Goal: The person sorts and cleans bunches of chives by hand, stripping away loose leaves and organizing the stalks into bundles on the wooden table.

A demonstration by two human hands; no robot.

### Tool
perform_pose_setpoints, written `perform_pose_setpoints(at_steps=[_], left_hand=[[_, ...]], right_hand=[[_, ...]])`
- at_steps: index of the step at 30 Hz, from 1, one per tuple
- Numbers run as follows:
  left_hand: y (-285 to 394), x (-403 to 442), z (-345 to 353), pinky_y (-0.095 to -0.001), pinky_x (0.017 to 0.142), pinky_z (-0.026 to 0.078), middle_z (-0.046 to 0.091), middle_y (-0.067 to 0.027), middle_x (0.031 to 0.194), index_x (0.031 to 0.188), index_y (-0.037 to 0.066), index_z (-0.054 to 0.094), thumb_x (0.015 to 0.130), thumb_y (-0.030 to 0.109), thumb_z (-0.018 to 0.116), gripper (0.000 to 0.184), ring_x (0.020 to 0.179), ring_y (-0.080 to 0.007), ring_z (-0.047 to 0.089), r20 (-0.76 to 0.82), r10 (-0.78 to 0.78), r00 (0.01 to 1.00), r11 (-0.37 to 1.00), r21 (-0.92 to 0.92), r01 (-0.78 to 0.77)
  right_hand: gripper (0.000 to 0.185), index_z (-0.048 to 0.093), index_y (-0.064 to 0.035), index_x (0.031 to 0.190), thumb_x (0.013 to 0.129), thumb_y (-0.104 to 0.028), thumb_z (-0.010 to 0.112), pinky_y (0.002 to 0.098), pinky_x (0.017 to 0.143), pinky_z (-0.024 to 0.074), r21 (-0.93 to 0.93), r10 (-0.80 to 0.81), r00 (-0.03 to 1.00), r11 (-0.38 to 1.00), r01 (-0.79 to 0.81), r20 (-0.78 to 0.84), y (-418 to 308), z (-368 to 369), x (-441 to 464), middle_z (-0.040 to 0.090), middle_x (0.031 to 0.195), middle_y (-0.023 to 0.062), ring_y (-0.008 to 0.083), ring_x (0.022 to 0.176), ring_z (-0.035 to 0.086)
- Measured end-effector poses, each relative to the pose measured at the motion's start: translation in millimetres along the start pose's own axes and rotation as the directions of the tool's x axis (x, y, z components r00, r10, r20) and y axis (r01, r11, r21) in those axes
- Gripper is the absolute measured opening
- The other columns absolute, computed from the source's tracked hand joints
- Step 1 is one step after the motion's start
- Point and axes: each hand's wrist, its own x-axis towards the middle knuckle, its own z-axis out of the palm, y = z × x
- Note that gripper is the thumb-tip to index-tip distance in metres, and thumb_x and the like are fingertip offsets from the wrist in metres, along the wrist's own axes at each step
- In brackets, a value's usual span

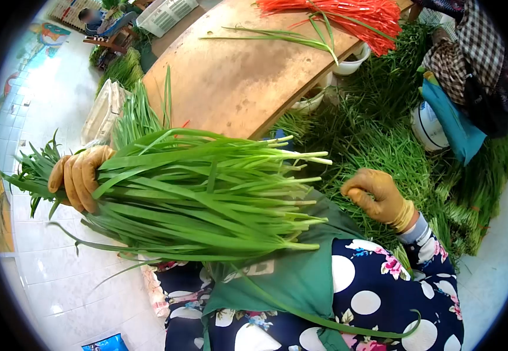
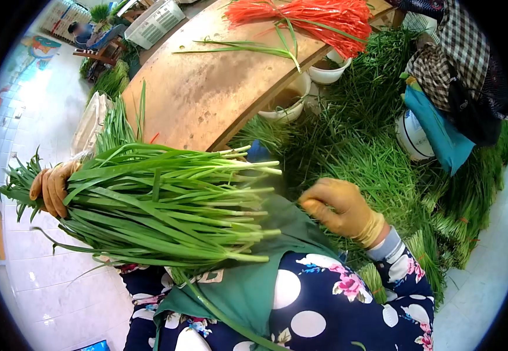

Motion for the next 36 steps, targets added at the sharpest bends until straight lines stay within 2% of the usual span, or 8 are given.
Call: perform_pose_setpoints(at_steps=[6, 10, 13, 16, 22, 27, 31, 36], left_hand=[[-6.3, 6.0, 4.1, -0.0256, 0.053, 0.045, 0.064, -0.0077, 0.067, 0.101, 0.0, 0.058, 0.09, 0.005, 0.057, 0.012, 0.055, -0.0158, 0.061, 0.05, -0.022, 0.998, 1.0, -0.015, 0.023], [-3.3, 8.3, 9.4, -0.0256, 0.053, 0.045, 0.064, -0.0082, 0.067, 0.101, 0.0, 0.058, 0.089, 0.005, 0.057, 0.012, 0.055, -0.0162, 0.061, 0.085, -0.057, 0.995, 0.998, -0.004, 0.057], [-2.6, 11.0, 12.7, -0.0257, 0.052, 0.045, 0.064, -0.0086, 0.067, 0.1, -0.001, 0.058, 0.089, 0.004, 0.058, 0.012, 0.055, -0.0165, 0.061, 0.105, -0.066, 0.992, 0.998, 0.001, 0.067], [-2.7, 9.3, 15.8, -0.0257, 0.052, 0.046, 0.064, -0.009, 0.067, 0.1, -0.001, 0.059, 0.089, 0.004, 0.058, 0.012, 0.055, -0.0167, 0.061, 0.124, -0.071, 0.99, 0.997, 0.002, 0.072], [-6.0, 16.4, 13.2, -0.0257, 0.052, 0.046, 0.065, -0.0097, 0.067, 0.1, -0.001, 0.059, 0.088, 0.003, 0.058, 0.012, 0.055, -0.0172, 0.062, 0.165, -0.064, 0.984, 0.997, -0.036, 0.07], [-3.7, 24.0, 19.5, -0.0258, 0.051, 0.046, 0.065, -0.0104, 0.067, 0.1, -0.001, 0.059, 0.088, 0.002, 0.058, 0.012, 0.055, -0.0177, 0.062, 0.188, -0.096, 0.977, 0.994, -0.026, 0.103], [-9.3, 20.9, 21.8, -0.0258, 0.051, 0.046, 0.065, -0.0109, 0.067, 0.099, -0.001, 0.059, 0.087, 0.002, 0.058, 0.012, 0.055, -0.018, 0.062, 0.194, -0.11, 0.975, 0.994, 0.0, 0.112], [-18.0, 20.2, 18.4, -0.0258, 0.05, 0.046, 0.065, -0.0115, 0.067, 0.099, -0.002, 0.06, 0.087, 0.001, 0.059, 0.013, 0.054, -0.0184, 0.062, 0.212, -0.09, 0.973, 0.996, -0.007, 0.093]], right_hand=[[0.027, 0.061, -0.0077, 0.086, 0.084, -0.034, 0.067, 0.0362, 0.058, 0.0462, -0.187, -0.424, 0.887, 0.871, 0.455, 0.183, -48.1, 37.0, 57.4, 0.058, 0.076, 0.0085, 0.0279, 0.067, 0.058], [0.025, 0.057, -0.007, 0.077, 0.084, -0.029, 0.066, 0.0369, 0.056, 0.0465, -0.156, -0.406, 0.9, 0.89, 0.429, 0.16, -39.1, 50.3, 55.2, 0.058, 0.07, 0.0087, 0.0285, 0.062, 0.058], [0.023, 0.056, -0.0061, 0.074, 0.083, -0.024, 0.067, 0.0415, 0.054, 0.044, -0.24, 0.011, 0.997, 0.971, 0.007, 0.073, 5.6, 38.5, 15.8, 0.055, 0.063, 0.0102, 0.0312, 0.058, 0.056], [0.026, 0.063, -0.0065, 0.081, 0.08, -0.032, 0.07, 0.0431, 0.056, 0.048, -0.759, 0.522, 0.819, 0.626, -0.179, 0.237, 38.4, 7.2, -10.7, 0.061, 0.069, 0.0129, 0.0329, 0.061, 0.061], [0.021, 0.067, -0.0074, 0.098, 0.087, -0.025, 0.064, 0.0376, 0.066, 0.051, -0.098, -0.158, 0.984, 0.984, 0.15, -0.078, -67.6, 5.6, 61.3, 0.064, 0.078, 0.0125, 0.0295, 0.073, 0.063], [0.035, 0.061, -0.0035, 0.115, 0.089, -0.026, 0.061, 0.0373, 0.078, 0.0511, -0.185, -0.033, 0.968, 0.979, 0.081, 0.248, -68.5, 40.1, 102.7, 0.067, 0.095, 0.0159, 0.0336, 0.087, 0.065], [0.041, 0.058, -0.0012, 0.119, 0.089, -0.029, 0.061, 0.0377, 0.085, 0.0485, 0.347, -0.188, 0.982, 0.922, 0.171, 0.017, -75.0, 78.2, 109.0, 0.065, 0.103, 0.0219, 0.0352, 0.098, 0.062], [0.034, 0.059, -0.003, 0.114, 0.086, -0.022, 0.061, 0.0394, 0.079, 0.0503, 0.251, -0.072, 0.997, 0.966, 0.068, 0.008, -70.9, 76.4, 99.6, 0.065, 0.094, 0.0198, 0.0344, 0.089, 0.063]])
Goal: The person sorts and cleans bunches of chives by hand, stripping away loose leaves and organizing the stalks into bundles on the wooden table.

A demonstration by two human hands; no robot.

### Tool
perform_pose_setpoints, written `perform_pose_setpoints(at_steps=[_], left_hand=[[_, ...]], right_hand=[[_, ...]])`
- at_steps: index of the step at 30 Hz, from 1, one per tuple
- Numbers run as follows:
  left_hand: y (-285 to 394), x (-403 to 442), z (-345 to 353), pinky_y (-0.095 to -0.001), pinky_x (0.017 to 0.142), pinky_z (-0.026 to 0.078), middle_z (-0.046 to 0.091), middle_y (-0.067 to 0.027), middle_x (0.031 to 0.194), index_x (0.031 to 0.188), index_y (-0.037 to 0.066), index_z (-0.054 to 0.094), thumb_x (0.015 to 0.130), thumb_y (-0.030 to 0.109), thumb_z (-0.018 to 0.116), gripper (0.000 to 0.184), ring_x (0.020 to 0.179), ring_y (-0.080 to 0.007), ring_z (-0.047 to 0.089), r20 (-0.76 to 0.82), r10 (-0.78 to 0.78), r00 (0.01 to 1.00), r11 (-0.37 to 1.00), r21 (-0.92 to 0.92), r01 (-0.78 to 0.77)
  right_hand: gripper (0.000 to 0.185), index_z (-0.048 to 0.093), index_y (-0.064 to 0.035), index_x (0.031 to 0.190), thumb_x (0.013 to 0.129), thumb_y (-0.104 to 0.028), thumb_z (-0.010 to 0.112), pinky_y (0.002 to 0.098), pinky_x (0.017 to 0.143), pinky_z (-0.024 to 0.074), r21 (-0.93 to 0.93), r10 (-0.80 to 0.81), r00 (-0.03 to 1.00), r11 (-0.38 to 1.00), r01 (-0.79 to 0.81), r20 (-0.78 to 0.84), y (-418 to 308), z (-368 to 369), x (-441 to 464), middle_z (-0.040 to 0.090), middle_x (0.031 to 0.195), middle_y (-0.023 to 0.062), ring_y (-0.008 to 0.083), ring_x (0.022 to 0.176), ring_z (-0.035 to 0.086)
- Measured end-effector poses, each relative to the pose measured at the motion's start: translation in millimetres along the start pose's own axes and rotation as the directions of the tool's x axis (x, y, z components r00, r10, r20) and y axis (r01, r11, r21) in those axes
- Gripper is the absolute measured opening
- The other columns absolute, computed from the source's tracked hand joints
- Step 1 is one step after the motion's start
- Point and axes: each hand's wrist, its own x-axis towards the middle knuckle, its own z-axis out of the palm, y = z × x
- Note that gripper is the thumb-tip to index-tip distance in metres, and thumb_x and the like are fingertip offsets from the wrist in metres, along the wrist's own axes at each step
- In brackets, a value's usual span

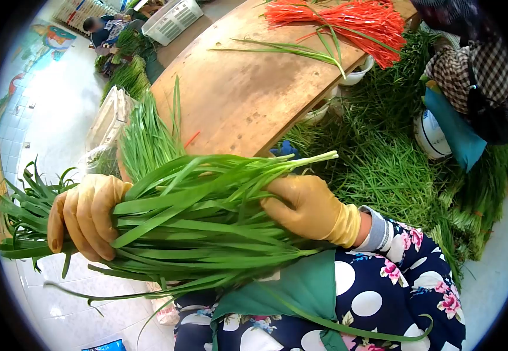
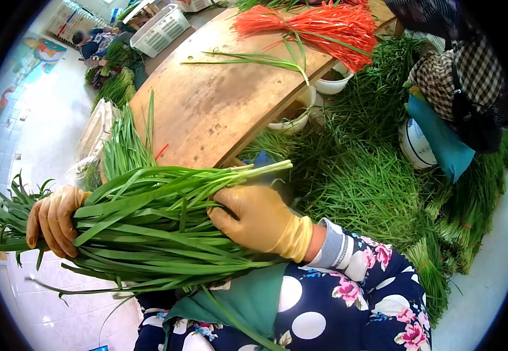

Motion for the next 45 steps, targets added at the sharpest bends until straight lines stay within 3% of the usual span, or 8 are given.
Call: perform_pose_setpoints(at_steps=[6, 19, 22, 26, 28, 32, 40, 45], left_hand=[[-7.1, -9.2, -7.3, -0.0262, 0.049, 0.046, 0.064, -0.0127, 0.064, 0.099, -0.002, 0.06, 0.088, 0.001, 0.058, 0.012, 0.053, -0.0203, 0.062, -0.079, 0.013, 0.997, 1.0, -0.023, -0.015], [10.4, 2.2, -4.5, -0.0269, 0.041, 0.045, 0.063, -0.0136, 0.059, 0.091, -0.004, 0.061, 0.087, 0.0, 0.057, 0.007, 0.043, -0.0203, 0.059, -0.129, -0.061, 0.99, 0.994, -0.103, 0.048], [15.4, 11.0, -2.6, -0.0264, 0.038, 0.045, 0.062, -0.0135, 0.056, 0.092, -0.005, 0.059, 0.089, 0.002, 0.056, 0.008, 0.041, -0.0207, 0.058, -0.099, 0.032, 0.995, 0.987, -0.154, -0.047], [0.0, 9.0, -3.0, -0.0263, 0.038, 0.045, 0.062, -0.0136, 0.056, 0.092, -0.005, 0.059, 0.089, 0.002, 0.056, 0.009, 0.041, -0.0206, 0.058, -0.106, 0.024, 0.994, 0.992, -0.119, -0.037], [-4.5, 11.2, -6.8, -0.0262, 0.038, 0.046, 0.062, -0.0136, 0.056, 0.092, -0.005, 0.059, 0.09, 0.003, 0.055, 0.009, 0.04, -0.0205, 0.058, -0.131, 0.021, 0.991, 0.993, -0.113, -0.036], [-18.2, 15.5, -6.2, -0.026, 0.038, 0.046, 0.062, -0.0137, 0.056, 0.092, -0.005, 0.059, 0.09, 0.003, 0.055, 0.009, 0.04, -0.0204, 0.058, -0.184, 0.01, 0.983, 0.992, -0.122, -0.033], [-7.2, 24.5, -17.6, -0.0326, 0.049, 0.052, 0.065, -0.0209, 0.066, 0.104, -0.008, 0.051, 0.094, 0.005, 0.048, 0.017, 0.05, -0.0272, 0.063, 0.08, 0.133, 0.988, 0.979, -0.163, -0.119], [21.3, 26.2, -21.5, -0.033, 0.053, 0.053, 0.066, -0.0199, 0.07, 0.104, -0.006, 0.049, 0.097, 0.009, 0.045, 0.017, 0.057, -0.0282, 0.065, 0.132, 0.059, 0.989, 0.975, -0.221, -0.029]], right_hand=[[0.018, 0.059, -0.0053, 0.092, 0.087, -0.023, 0.058, 0.0426, 0.06, 0.0492, -0.415, 0.062, 0.998, 0.908, -0.054, 0.007, 8.7, -11.4, -24.0, 0.061, 0.073, 0.0151, 0.036, 0.068, 0.061], [0.025, 0.057, -0.0058, 0.083, 0.094, -0.029, 0.055, 0.0418, 0.056, 0.0474, -0.194, 0.069, 0.998, 0.979, -0.067, 0.008, 62.5, -49.1, -83.9, 0.056, 0.068, 0.0156, 0.0362, 0.063, 0.057], [0.026, 0.063, -0.0048, 0.087, 0.094, -0.03, 0.057, 0.0408, 0.061, 0.0475, -0.546, 0.394, 0.917, 0.756, -0.361, -0.06, 108.8, -82.0, -122.9, 0.059, 0.066, 0.0128, 0.0339, 0.062, 0.059], [0.035, 0.066, -0.0054, 0.094, 0.091, -0.039, 0.058, 0.0408, 0.07, 0.051, -0.872, 0.853, 0.484, 0.077, -0.484, -0.193, 127.4, -139.8, -138.3, 0.066, 0.088, 0.0143, 0.0319, 0.078, 0.063], [0.037, 0.065, -0.0048, 0.1, 0.087, -0.039, 0.062, 0.0399, 0.077, 0.0494, -0.722, 0.253, 0.949, 0.619, -0.31, -0.19, 72.6, -136.4, -100.7, 0.065, 0.097, 0.0148, 0.031, 0.091, 0.061], [0.031, 0.06, -0.0059, 0.102, 0.083, -0.03, 0.066, 0.041, 0.074, 0.0481, -0.526, -0.197, 0.98, 0.834, 0.169, 0.002, -12.7, -94.4, -30.7, 0.061, 0.086, 0.013, 0.0309, 0.084, 0.059], [0.009, 0.054, -0.008, 0.078, 0.075, -0.014, 0.062, 0.0405, 0.062, 0.0453, -0.49, -0.261, 0.965, 0.84, 0.232, 0.011, 55.6, -55.5, -67.8, 0.053, 0.071, 0.0117, 0.03, 0.066, 0.055], [0.01, 0.056, -0.0043, 0.075, 0.082, -0.011, 0.058, 0.0401, 0.063, 0.0475, -0.673, 0.378, 0.913, 0.638, -0.374, -0.149, 143.5, -101.0, -147.4, 0.058, 0.071, 0.0138, 0.033, 0.067, 0.057]])
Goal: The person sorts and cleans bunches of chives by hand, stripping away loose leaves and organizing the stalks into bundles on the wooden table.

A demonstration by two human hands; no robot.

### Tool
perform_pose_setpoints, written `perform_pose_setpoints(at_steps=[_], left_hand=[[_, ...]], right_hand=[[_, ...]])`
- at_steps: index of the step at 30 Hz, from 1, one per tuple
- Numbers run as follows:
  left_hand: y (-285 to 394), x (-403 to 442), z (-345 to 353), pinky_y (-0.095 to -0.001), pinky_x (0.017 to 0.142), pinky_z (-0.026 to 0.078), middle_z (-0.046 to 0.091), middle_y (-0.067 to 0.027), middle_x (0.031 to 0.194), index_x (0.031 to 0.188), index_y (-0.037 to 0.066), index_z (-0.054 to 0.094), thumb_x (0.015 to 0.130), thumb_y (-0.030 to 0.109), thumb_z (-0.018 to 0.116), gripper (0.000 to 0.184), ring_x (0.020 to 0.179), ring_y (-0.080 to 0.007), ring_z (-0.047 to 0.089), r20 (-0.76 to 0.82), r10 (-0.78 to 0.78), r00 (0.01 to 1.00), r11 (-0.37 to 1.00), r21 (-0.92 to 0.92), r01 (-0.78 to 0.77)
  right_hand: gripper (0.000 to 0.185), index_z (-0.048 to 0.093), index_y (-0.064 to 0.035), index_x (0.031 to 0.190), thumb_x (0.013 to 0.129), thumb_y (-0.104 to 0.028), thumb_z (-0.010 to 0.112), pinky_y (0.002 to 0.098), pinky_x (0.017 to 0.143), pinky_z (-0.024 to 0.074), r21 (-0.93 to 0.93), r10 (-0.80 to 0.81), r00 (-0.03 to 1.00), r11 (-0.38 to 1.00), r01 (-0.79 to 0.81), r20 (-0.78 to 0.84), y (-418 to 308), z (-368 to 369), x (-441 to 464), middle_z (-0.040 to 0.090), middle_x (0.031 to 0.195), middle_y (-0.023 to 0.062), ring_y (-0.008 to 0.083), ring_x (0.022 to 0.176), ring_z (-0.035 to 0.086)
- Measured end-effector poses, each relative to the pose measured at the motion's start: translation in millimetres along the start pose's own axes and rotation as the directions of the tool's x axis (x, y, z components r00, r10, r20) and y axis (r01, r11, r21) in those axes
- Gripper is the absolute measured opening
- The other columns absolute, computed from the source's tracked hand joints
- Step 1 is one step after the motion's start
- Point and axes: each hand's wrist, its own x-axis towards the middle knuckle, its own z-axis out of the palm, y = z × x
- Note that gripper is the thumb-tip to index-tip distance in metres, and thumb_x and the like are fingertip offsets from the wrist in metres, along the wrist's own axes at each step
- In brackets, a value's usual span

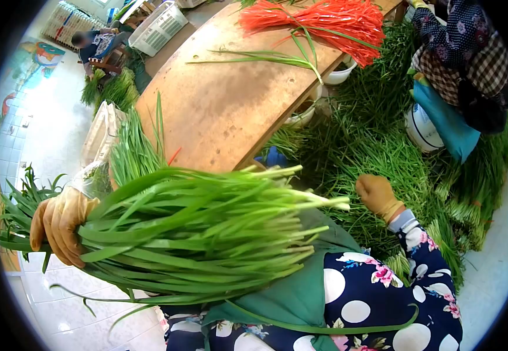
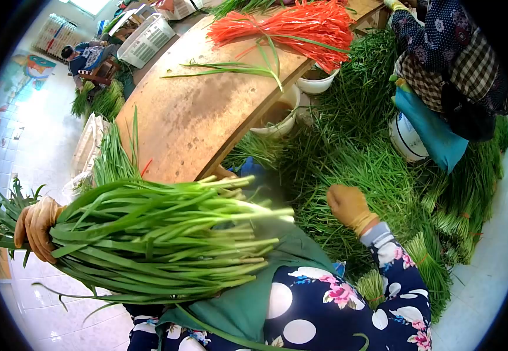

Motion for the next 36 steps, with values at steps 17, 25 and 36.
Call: perform_pose_setpoints(at_steps=[17, 25, 36], left_hand=[[-26.4, -9.8, 1.0, -0.0319, 0.053, 0.053, 0.065, -0.0202, 0.069, 0.103, -0.009, 0.05, 0.092, 0.002, 0.05, 0.015, 0.058, -0.0287, 0.065, -0.205, 0.048, 0.978, 0.996, 0.09, -0.03], [-0.4, -18.8, -11.0, -0.0289, 0.052, 0.052, 0.066, -0.0151, 0.065, 0.103, -0.007, 0.049, 0.093, 0.003, 0.049, 0.014, 0.052, -0.0244, 0.065, -0.242, 0.141, 0.96, 0.989, 0.087, -0.123], [18.7, -9.5, -12.9, -0.0372, 0.064, 0.053, 0.068, -0.0205, 0.076, 0.111, -0.01, 0.044, 0.095, 0.005, 0.043, 0.022, 0.064, -0.0312, 0.069, 0.056, -0.028, 0.998, 0.998, 0.054, 0.025]], right_hand=[[0.019, 0.066, -0.0031, 0.105, 0.088, -0.011, 0.061, 0.0349, 0.073, 0.0522, 0.713, -0.297, 0.907, 0.563, 0.418, -0.297, -134.4, -37.1, 56.9, 0.068, 0.09, 0.0161, 0.0304, 0.082, 0.066], [0.024, 0.062, -0.001, 0.115, 0.095, -0.008, 0.053, 0.0279, 0.085, 0.0492, 0.95, -0.126, 0.991, 0.304, 0.07, -0.032, -113.0, -48.8, 37.9, 0.068, 0.104, 0.0122, 0.0193, 0.095, 0.064], [0.024, 0.066, -0.0063, 0.106, 0.083, -0.012, 0.069, 0.0343, 0.072, 0.0497, 0.677, -0.423, 0.847, 0.522, 0.519, -0.323, -139.5, -43.2, 82.8, 0.063, 0.089, 0.0116, 0.0274, 0.081, 0.062]])
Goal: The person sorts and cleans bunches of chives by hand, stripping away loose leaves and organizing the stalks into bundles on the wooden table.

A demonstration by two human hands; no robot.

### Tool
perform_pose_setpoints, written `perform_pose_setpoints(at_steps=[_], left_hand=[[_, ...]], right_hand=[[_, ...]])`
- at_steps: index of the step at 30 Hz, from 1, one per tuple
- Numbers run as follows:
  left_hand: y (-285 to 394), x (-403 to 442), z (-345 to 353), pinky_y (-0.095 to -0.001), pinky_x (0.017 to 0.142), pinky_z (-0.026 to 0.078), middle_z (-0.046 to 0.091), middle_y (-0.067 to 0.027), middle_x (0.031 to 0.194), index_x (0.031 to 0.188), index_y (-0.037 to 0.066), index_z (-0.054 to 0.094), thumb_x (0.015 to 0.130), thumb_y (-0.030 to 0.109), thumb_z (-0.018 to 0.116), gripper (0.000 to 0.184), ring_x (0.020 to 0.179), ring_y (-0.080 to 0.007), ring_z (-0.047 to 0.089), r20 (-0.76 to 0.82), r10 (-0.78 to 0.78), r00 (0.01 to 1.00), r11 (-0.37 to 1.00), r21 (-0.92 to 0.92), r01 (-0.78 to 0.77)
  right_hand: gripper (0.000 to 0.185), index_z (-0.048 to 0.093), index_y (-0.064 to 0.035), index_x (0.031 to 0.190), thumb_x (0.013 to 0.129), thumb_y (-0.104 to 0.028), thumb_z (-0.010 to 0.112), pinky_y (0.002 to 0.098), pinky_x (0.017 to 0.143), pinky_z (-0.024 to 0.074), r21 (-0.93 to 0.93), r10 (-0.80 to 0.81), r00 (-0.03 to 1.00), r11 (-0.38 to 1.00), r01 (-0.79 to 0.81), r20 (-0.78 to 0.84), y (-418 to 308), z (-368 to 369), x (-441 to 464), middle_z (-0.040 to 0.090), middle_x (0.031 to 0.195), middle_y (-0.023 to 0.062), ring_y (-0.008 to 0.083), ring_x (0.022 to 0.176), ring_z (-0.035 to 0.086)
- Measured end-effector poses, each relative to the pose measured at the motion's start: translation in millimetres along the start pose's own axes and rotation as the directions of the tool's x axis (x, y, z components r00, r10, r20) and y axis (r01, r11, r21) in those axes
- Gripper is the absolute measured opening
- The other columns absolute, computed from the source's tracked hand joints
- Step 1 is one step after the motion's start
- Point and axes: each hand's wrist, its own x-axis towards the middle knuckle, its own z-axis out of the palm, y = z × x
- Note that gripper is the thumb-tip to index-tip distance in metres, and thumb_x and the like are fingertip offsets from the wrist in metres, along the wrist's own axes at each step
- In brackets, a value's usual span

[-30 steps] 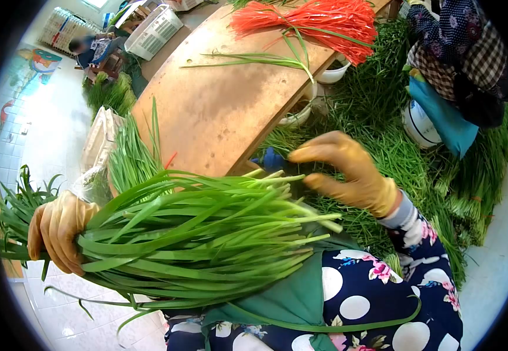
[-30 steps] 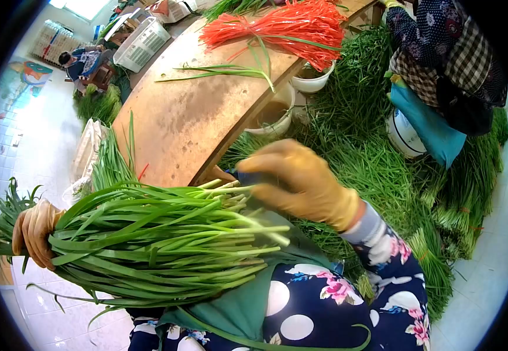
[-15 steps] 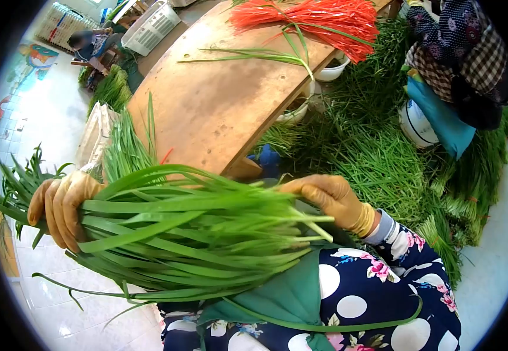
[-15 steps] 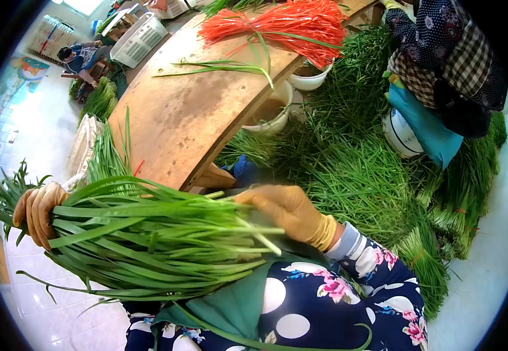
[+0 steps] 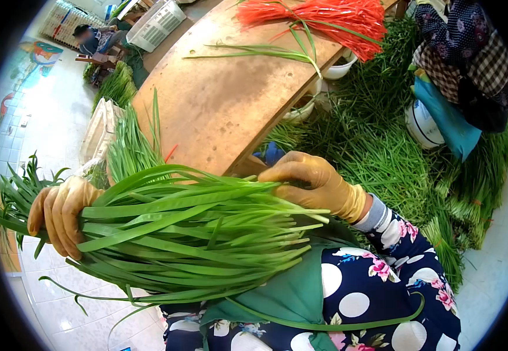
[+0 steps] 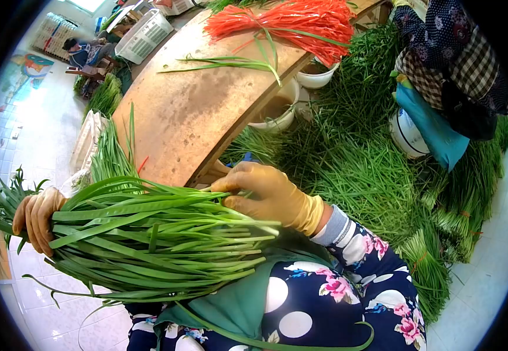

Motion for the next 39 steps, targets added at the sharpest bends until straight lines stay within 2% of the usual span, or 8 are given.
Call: perform_pose_setpoints(at_steps=[10, 16, 20, 27, 32, 34, 37, 39], left_hand=[[-15.4, -0.1, -2.9, -0.0367, 0.064, 0.053, 0.068, -0.0211, 0.078, 0.111, -0.009, 0.044, 0.095, 0.005, 0.045, 0.021, 0.066, -0.0309, 0.069, -0.019, 0.119, 0.993, 0.993, 0.007, -0.119], [-20.0, -3.8, -3.4, -0.0362, 0.063, 0.053, 0.068, -0.0206, 0.078, 0.11, -0.008, 0.044, 0.094, 0.004, 0.047, 0.02, 0.066, -0.0302, 0.069, -0.054, 0.102, 0.993, 0.995, 0.006, -0.102], [-19.3, -5.6, -2.6, -0.0359, 0.063, 0.053, 0.068, -0.0202, 0.078, 0.109, -0.008, 0.045, 0.093, 0.003, 0.048, 0.02, 0.066, -0.0298, 0.069, -0.08, 0.089, 0.993, 0.996, 0.015, -0.088], [-31.1, -13.8, 0.8, -0.036, 0.062, 0.054, 0.068, -0.0191, 0.076, 0.108, -0.007, 0.046, 0.092, 0.001, 0.051, 0.019, 0.066, -0.0296, 0.068, -0.202, 0.115, 0.973, 0.993, 0.054, -0.106], [-17.2, -7.6, -1.1, -0.0342, 0.06, 0.053, 0.067, -0.0171, 0.073, 0.107, -0.007, 0.047, 0.091, 0.0, 0.053, 0.018, 0.063, -0.0282, 0.067, -0.16, 0.122, 0.98, 0.993, 0.018, -0.121], [-15.2, -5.8, 1.6, -0.0333, 0.059, 0.052, 0.066, -0.016, 0.072, 0.107, -0.007, 0.047, 0.092, 0.0, 0.052, 0.017, 0.062, -0.027, 0.066, -0.177, 0.103, 0.979, 0.995, 0.023, -0.1], [-15.1, -3.9, 2.6, -0.032, 0.058, 0.052, 0.066, -0.0143, 0.07, 0.106, -0.006, 0.048, 0.092, 0.001, 0.052, 0.016, 0.06, -0.0251, 0.065, -0.202, 0.092, 0.975, 0.996, 0.038, -0.086], [-14.9, -4.8, 2.2, -0.0311, 0.057, 0.051, 0.066, -0.0132, 0.069, 0.105, -0.006, 0.049, 0.092, 0.001, 0.052, 0.015, 0.059, -0.0239, 0.065, -0.24, 0.082, 0.967, 0.996, 0.06, -0.07]], right_hand=[[0.016, 0.065, 0.0001, 0.1, 0.09, -0.012, 0.063, 0.0282, 0.069, 0.049, 0.232, 0.399, 0.915, 0.887, -0.399, 0.05, 3.2, 6.5, -28.4, 0.066, 0.088, 0.0104, 0.0153, 0.079, 0.063], [0.014, 0.068, 0.0002, 0.096, 0.089, -0.011, 0.063, 0.0283, 0.07, 0.0501, 0.566, 0.333, 0.94, 0.79, -0.235, -0.075, -9.9, 16.4, -18.4, 0.068, 0.085, 0.0094, 0.015, 0.079, 0.064], [0.015, 0.068, 0.0004, 0.096, 0.089, -0.012, 0.064, 0.0283, 0.069, 0.0501, 0.258, 0.198, 0.978, 0.95, -0.177, -0.059, 3.1, 13.4, -17.3, 0.068, 0.085, 0.0087, 0.0137, 0.078, 0.063], [0.017, 0.066, 0.0009, 0.087, 0.088, -0.016, 0.063, 0.0274, 0.067, 0.0487, 0.437, 0.617, 0.784, 0.727, -0.53, -0.075, -2.4, 26.2, -20.7, 0.065, 0.078, 0.007, 0.0118, 0.071, 0.059], [0.021, 0.065, -0.0048, 0.084, 0.08, -0.025, 0.063, 0.0409, 0.067, 0.0502, -0.271, 0.538, 0.807, 0.762, -0.589, -0.243, 33.8, -0.9, -53.8, 0.065, 0.081, 0.016, 0.0339, 0.075, 0.063], [0.013, 0.062, -0.0069, 0.082, 0.081, -0.019, 0.062, 0.0383, 0.063, 0.0492, -0.669, 0.578, 0.79, 0.506, -0.544, -0.205, 60.1, -26.7, -87.2, 0.064, 0.077, 0.0137, 0.0327, 0.072, 0.063], [0.022, 0.069, -0.0083, 0.097, 0.08, -0.022, 0.065, 0.0403, 0.068, 0.0527, -0.952, 0.922, 0.348, -0.06, -0.299, -0.168, 78.9, -63.2, -100.2, 0.069, 0.082, 0.0098, 0.033, 0.077, 0.066], [0.032, 0.064, -0.0028, 0.111, 0.088, -0.024, 0.059, 0.0384, 0.082, 0.0512, -0.738, 0.53, 0.845, 0.543, -0.399, -0.068, 53.5, -68.1, -87.1, 0.067, 0.103, 0.0152, 0.0294, 0.095, 0.064]])
